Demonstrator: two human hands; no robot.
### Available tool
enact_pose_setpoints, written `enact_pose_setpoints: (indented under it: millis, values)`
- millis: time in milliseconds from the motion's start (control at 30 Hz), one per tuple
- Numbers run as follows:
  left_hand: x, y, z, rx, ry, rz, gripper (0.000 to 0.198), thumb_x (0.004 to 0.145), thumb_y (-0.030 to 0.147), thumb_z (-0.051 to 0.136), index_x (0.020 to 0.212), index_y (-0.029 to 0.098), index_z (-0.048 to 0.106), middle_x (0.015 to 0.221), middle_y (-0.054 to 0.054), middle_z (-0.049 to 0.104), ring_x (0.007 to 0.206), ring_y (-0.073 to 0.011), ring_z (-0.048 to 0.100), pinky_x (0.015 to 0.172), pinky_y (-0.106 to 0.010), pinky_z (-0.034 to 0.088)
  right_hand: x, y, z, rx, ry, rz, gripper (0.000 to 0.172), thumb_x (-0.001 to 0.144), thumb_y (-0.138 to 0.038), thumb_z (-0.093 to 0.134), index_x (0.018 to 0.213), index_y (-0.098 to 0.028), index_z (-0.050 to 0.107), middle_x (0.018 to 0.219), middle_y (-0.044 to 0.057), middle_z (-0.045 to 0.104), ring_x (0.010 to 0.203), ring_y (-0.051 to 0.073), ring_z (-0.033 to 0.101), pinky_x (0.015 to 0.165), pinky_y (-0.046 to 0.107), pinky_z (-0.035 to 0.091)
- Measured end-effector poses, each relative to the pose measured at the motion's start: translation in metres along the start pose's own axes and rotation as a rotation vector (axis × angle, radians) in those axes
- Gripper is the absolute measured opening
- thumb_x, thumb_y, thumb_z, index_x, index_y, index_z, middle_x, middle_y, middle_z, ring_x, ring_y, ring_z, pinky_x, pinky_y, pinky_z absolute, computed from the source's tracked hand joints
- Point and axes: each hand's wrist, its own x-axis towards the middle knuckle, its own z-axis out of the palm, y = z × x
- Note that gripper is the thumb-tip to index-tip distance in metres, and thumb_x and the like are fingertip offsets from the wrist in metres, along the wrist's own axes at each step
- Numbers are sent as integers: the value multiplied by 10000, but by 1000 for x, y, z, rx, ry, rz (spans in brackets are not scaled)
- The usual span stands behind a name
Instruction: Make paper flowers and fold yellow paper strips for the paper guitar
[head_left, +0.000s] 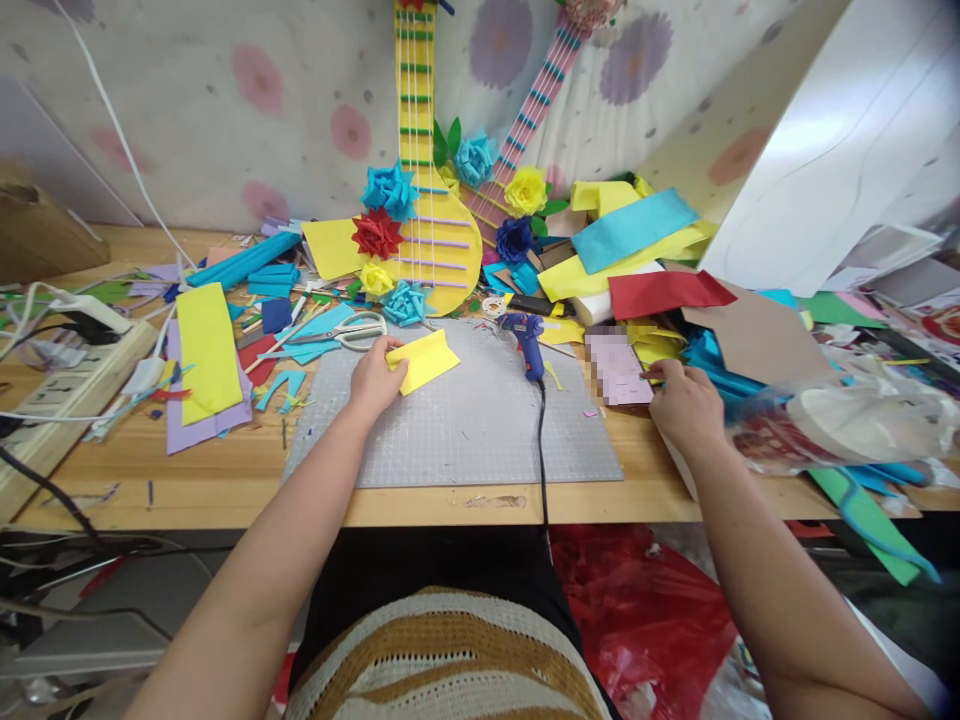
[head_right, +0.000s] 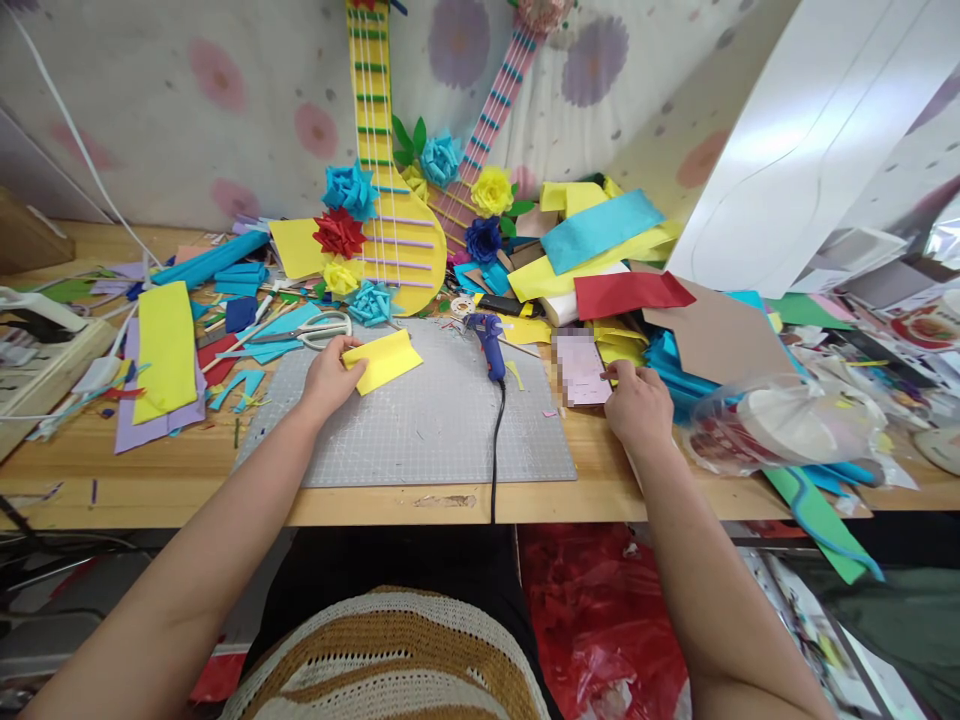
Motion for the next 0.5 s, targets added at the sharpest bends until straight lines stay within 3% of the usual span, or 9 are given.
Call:
enact_pose_setpoints:
  millis: [267, 500]
  values:
    - [0, 0, -1, -13, -4, -11, 257, 728, 227, 537, 984, 222, 559, 936, -20, 655, 807, -193, 602, 687, -275, 421, -2, 1, -2, -29, -69, 23, 325, 789, -101, 366, 1044, -148, 563, 1003, 149, 646, 1028, 242, 512, 806, 308, 374]
    - [1, -2, 1, -6, 0, -7, 246, 728, 227, 539, 973, 222, 559, 930, -17, 657, 803, -188, 605, 674, -268, 418, -2, -2, -5, -17, -22, 27, 300, 786, -105, 390, 1020, -153, 571, 964, 133, 646, 997, 235, 523, 786, 307, 382]
